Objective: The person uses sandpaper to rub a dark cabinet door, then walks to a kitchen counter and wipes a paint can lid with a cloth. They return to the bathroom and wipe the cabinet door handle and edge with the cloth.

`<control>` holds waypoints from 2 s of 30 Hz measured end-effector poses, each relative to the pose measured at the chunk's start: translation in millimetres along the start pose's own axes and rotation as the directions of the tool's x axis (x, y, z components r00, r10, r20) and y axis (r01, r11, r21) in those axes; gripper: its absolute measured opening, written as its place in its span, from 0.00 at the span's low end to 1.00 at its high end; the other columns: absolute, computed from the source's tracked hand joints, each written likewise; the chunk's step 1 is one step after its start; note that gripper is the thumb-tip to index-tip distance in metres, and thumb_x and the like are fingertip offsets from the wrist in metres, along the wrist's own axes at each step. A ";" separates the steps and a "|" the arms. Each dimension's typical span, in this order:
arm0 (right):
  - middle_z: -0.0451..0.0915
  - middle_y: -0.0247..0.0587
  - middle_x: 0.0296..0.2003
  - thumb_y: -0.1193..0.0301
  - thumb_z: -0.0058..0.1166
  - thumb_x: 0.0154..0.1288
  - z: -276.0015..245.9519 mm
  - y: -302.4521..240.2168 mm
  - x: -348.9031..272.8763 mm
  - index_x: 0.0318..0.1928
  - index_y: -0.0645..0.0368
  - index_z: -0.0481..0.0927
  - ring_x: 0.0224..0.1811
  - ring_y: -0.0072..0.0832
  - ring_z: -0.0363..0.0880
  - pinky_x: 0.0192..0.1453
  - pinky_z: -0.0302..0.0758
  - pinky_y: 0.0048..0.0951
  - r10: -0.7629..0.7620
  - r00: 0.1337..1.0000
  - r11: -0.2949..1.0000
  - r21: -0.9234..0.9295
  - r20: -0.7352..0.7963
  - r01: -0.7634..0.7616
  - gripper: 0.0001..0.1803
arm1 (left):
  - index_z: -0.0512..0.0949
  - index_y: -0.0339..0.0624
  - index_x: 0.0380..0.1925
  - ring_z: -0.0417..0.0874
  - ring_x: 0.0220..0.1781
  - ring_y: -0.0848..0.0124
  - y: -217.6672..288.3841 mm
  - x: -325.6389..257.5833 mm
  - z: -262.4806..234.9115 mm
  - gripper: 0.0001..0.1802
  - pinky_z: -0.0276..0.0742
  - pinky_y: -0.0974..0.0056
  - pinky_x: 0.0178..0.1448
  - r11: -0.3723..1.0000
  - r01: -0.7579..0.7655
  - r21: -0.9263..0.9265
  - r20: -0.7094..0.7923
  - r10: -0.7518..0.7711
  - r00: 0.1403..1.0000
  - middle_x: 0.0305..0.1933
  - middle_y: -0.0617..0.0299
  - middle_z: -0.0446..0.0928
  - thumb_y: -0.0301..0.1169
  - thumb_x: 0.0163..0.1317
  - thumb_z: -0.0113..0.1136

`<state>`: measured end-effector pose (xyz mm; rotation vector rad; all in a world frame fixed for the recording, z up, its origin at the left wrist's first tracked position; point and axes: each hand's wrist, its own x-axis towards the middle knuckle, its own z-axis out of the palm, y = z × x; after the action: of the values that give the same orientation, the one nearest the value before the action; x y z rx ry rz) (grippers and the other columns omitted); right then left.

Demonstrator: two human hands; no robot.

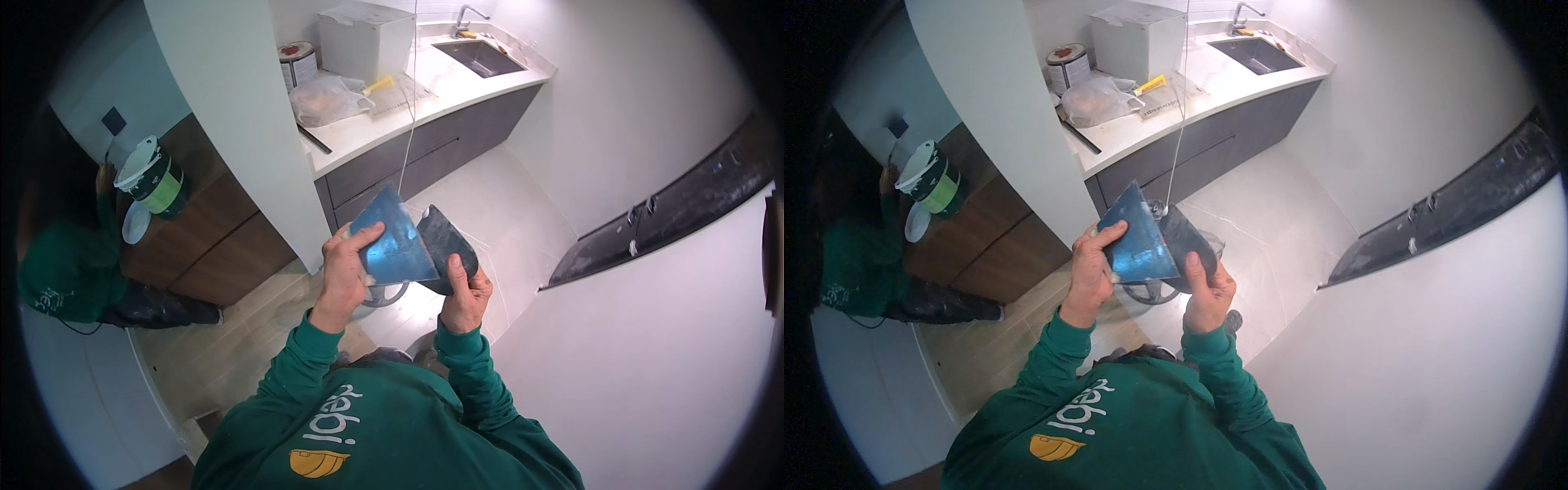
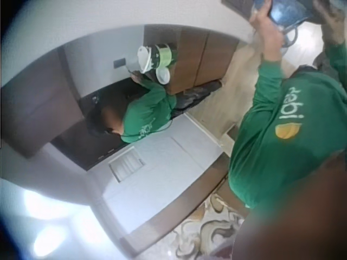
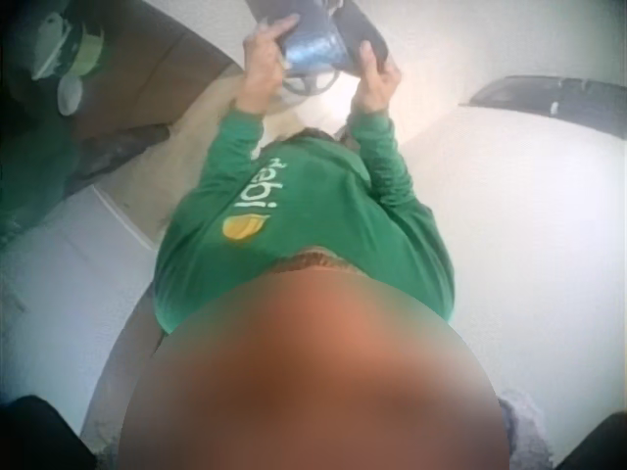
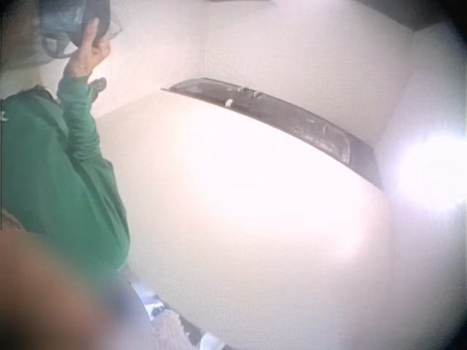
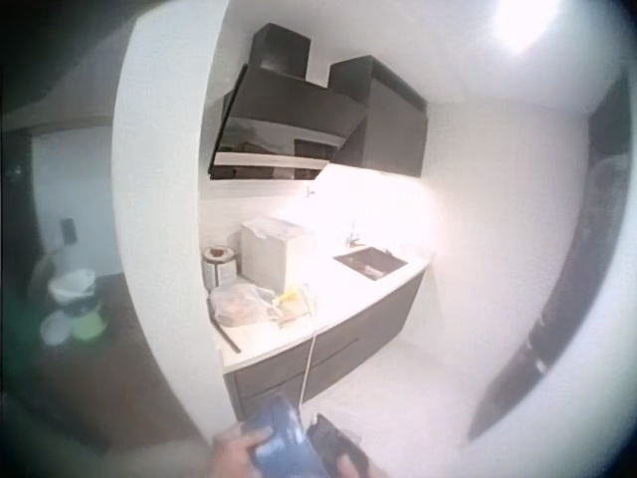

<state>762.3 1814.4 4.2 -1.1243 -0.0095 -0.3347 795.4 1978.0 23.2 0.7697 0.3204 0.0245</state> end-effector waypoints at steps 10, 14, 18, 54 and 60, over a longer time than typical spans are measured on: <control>0.82 0.43 0.43 0.76 0.58 0.68 -189.0 -20.9 188.6 0.50 0.67 0.82 0.47 0.27 0.78 0.51 0.73 0.26 -0.045 0.878 0.835 -0.464 0.476 0.295 0.12 | 0.78 0.32 0.44 0.86 0.39 0.68 -137.3 97.5 143.6 0.13 0.84 0.62 0.49 0.988 -0.153 0.026 -0.081 0.154 0.985 0.41 0.54 0.84 0.26 0.61 0.65; 0.82 0.35 0.36 0.72 0.59 0.69 -238.0 -52.0 253.5 0.44 0.66 0.84 0.40 0.22 0.78 0.50 0.72 0.23 0.156 0.980 0.881 -0.465 0.125 -0.081 0.09 | 0.80 0.31 0.42 0.85 0.36 0.70 -165.3 116.0 192.5 0.12 0.82 0.64 0.47 0.946 -0.304 0.112 -0.193 0.321 0.927 0.39 0.57 0.84 0.24 0.61 0.66; 0.82 0.30 0.37 0.73 0.62 0.67 -230.1 -46.0 292.6 0.46 0.66 0.84 0.39 0.18 0.75 0.48 0.71 0.23 0.220 0.942 0.975 -0.086 0.251 -0.205 0.11 | 0.83 0.32 0.36 0.80 0.34 0.77 -191.1 134.1 230.3 0.08 0.76 0.70 0.42 0.842 -0.408 0.352 -0.222 0.498 0.838 0.35 0.63 0.83 0.24 0.58 0.69; 0.84 0.38 0.42 0.72 0.60 0.67 198.8 281.3 657.8 0.51 0.66 0.81 0.42 0.26 0.81 0.50 0.77 0.29 0.458 0.493 0.815 -0.128 0.740 -0.565 0.15 | 0.84 0.30 0.35 0.79 0.35 0.74 18.0 382.6 87.6 0.11 0.72 0.70 0.43 0.762 -0.365 0.534 -0.677 0.645 0.354 0.31 0.62 0.81 0.23 0.53 0.58; 0.84 0.34 0.42 0.71 0.61 0.67 272.4 375.4 673.6 0.50 0.68 0.83 0.42 0.22 0.79 0.52 0.73 0.24 0.363 0.590 0.872 -0.039 0.721 -0.488 0.15 | 0.84 0.29 0.28 0.79 0.36 0.70 115.0 502.3 30.0 0.15 0.72 0.66 0.43 0.747 -0.144 0.648 -0.679 0.654 0.335 0.31 0.56 0.82 0.32 0.53 0.57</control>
<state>1546.4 2026.9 -90.0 -0.9906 -0.4469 0.5608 1292.9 2109.8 -16.1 1.3093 1.1925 0.9481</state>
